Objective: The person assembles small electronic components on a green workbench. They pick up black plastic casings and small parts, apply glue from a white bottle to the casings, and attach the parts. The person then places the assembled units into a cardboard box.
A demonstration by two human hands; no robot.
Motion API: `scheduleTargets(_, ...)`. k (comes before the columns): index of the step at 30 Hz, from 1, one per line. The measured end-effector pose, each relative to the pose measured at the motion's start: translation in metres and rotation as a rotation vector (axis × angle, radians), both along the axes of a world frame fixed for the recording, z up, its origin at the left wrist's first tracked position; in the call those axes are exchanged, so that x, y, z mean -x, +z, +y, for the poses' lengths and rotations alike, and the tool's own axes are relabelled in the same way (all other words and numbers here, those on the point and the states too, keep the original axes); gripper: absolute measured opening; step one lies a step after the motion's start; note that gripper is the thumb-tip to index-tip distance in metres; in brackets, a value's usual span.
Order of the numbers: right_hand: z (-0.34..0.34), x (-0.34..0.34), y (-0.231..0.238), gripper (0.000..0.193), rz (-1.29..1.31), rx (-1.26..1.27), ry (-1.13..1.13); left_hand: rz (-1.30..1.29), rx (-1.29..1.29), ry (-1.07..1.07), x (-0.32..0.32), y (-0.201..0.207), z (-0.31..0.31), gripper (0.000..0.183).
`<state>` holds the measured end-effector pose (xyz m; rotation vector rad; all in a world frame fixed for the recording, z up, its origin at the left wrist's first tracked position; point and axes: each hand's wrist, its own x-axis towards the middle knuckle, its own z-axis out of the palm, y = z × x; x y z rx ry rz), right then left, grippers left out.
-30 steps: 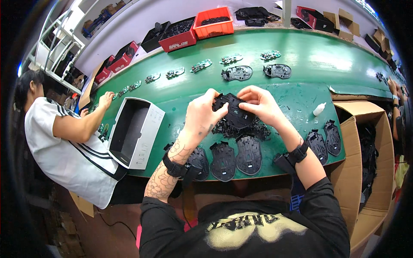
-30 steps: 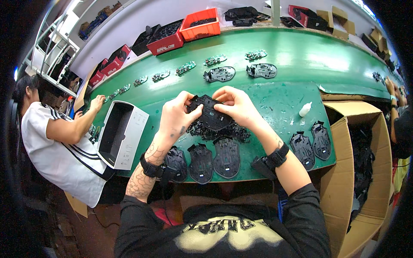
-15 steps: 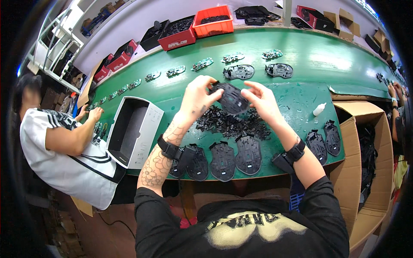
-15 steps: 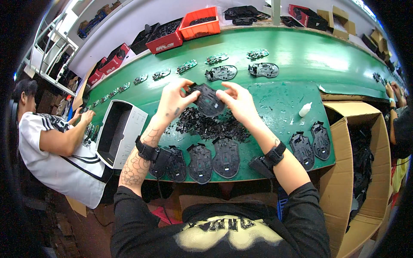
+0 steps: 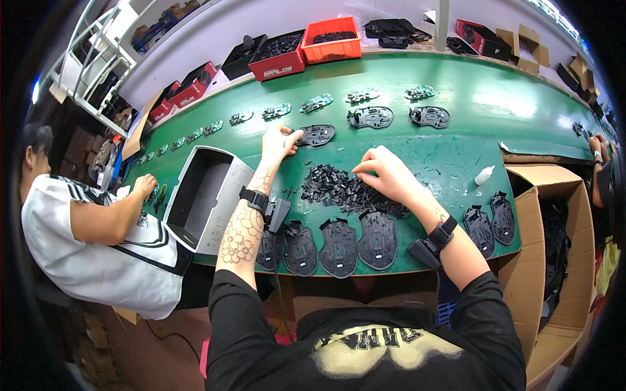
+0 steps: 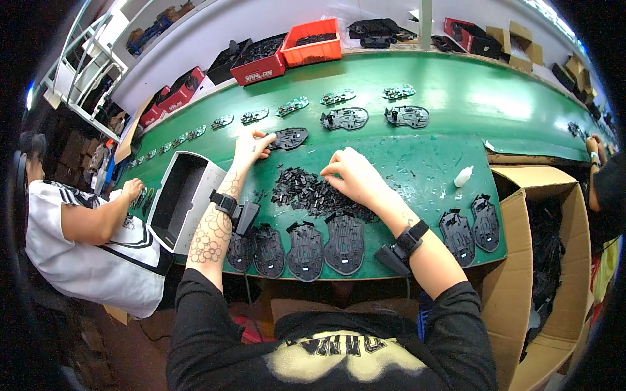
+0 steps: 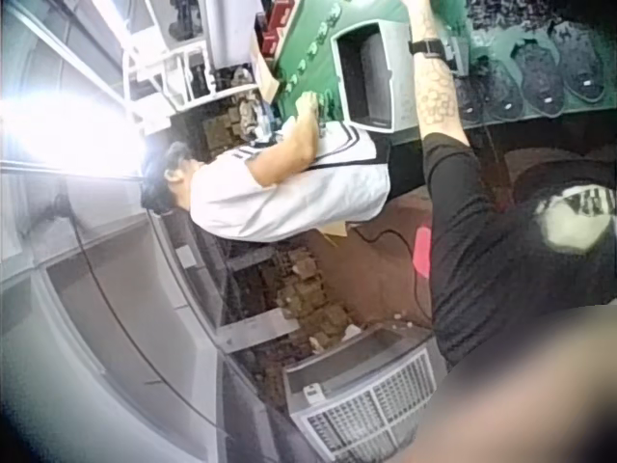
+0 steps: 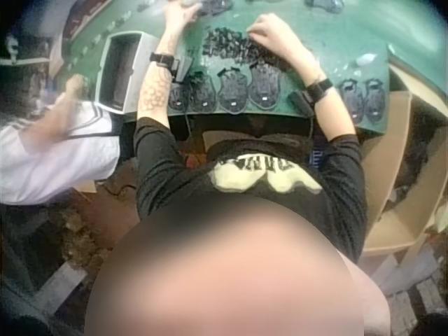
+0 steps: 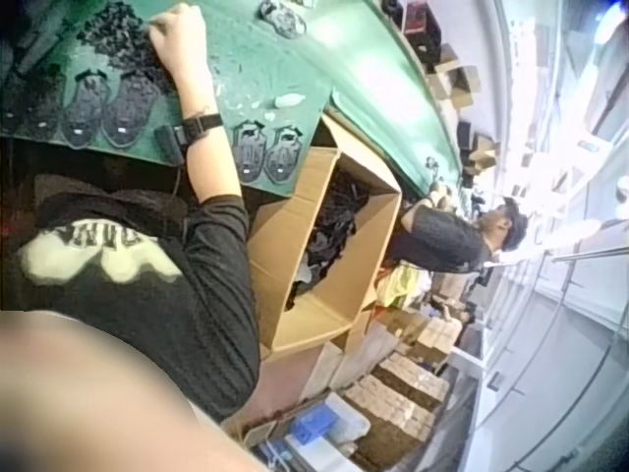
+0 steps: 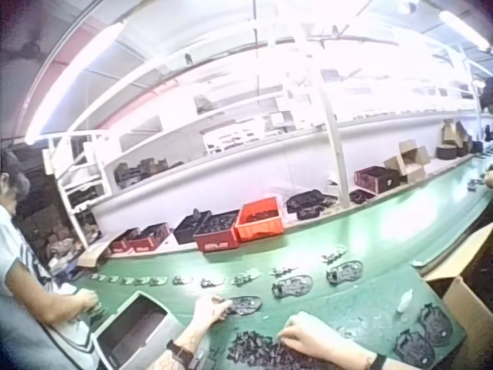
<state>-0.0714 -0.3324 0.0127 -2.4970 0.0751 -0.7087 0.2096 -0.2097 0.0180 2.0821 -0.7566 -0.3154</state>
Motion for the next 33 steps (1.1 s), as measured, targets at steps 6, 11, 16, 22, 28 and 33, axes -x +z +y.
scheduleTargets(6,0.001,-0.005,-0.003,0.013,0.033,0.041,0.049,0.182,0.081,-0.154,-0.005,-0.002,-0.002,0.056)
scheduleTargets(11,0.003,-0.004,-0.002,0.012,0.072,-0.035,-0.007,-0.407,0.013,-0.268,0.023,0.013,0.021,0.046)
scheduleTargets(16,0.003,0.001,0.000,0.015,0.095,0.034,-0.058,-0.411,-0.066,-0.808,0.151,0.049,0.046,0.026)
scheduleTargets(22,0.000,-0.001,-0.003,0.018,0.003,0.014,-0.064,-0.659,-0.180,-0.778,0.214,0.029,0.064,0.040)
scheduleTargets(28,0.003,0.002,0.008,0.017,-0.119,-0.514,-0.141,-0.572,-0.076,-0.782,0.210,0.017,0.056,0.033)
scheduleTargets(33,-0.008,0.000,-0.001,0.018,-0.141,-0.927,-0.014,-0.125,-0.063,-0.642,0.201,0.043,0.056,0.032)
